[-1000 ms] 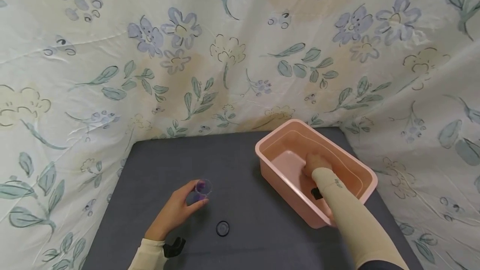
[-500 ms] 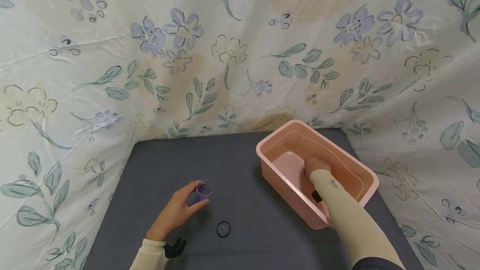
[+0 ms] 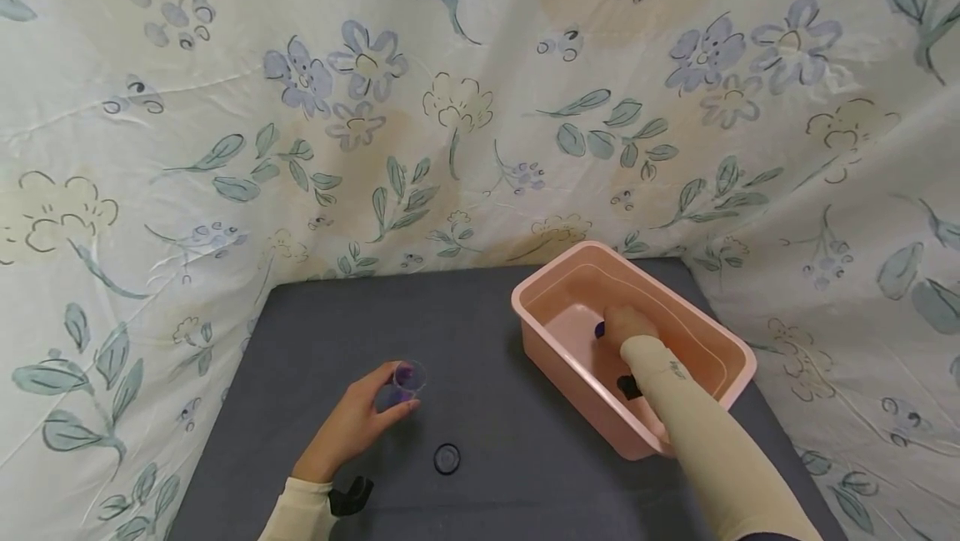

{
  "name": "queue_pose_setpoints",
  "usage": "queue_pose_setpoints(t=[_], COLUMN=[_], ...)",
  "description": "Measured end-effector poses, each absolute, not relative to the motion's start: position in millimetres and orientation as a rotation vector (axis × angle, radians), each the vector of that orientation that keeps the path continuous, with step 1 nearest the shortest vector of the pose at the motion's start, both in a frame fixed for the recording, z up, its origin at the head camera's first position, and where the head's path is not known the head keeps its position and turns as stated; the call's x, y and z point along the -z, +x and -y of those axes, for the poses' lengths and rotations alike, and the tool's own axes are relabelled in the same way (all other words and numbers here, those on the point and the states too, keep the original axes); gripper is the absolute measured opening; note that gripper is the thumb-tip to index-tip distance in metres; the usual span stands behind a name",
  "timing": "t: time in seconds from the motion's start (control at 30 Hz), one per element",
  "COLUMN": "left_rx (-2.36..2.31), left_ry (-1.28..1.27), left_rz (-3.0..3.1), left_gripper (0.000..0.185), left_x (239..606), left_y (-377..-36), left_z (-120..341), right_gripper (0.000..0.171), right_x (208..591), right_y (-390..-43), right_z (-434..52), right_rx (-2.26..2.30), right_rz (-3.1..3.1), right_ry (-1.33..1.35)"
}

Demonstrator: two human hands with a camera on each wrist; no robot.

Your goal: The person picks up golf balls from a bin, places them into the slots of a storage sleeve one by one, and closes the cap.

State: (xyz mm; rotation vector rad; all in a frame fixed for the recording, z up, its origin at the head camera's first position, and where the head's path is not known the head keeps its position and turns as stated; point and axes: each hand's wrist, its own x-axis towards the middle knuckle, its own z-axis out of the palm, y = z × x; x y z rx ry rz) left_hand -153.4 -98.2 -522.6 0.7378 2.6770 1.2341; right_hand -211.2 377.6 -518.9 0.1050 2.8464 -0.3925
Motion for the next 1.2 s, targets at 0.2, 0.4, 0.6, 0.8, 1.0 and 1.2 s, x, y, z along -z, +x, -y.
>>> queue_pose_setpoints(t=[0.2,0.4,0.6,0.8,1.0,1.2], left_rx=[-1.216,-1.202,-1.195,-1.213,-1.224,-1.236], left_ry=[0.737,0.749,0.768,0.783,0.792,0.800], left_rz=[-2.684,-2.680,-2.677,-2.664,-2.655,-2.648], left_gripper=[0.051,0.053,0.053,0.052,0.052,0.052], left_x=[522,525,525,522,522,522], left_y=[-154,-150,-151,-152,-153,-155], left_z=[99,99,98,98,97,96], right_gripper=[0.030,0.036,0.037,0.036,0.036,0.032], right_x=[504,494,472,444,420,410], right_y=[-210,-204,-200,-193,-183,-172], right_z=[-370,-357,-341,-321,-298,-272], right_rx=[0.443,0.478,0.548,0.584,0.574,0.554], right_rz=[-2.856,-2.892,-2.982,-3.031,-3.080,-3.214], right_ry=[0.101,0.081,-0.006,-0.107,-0.200,-0.408])
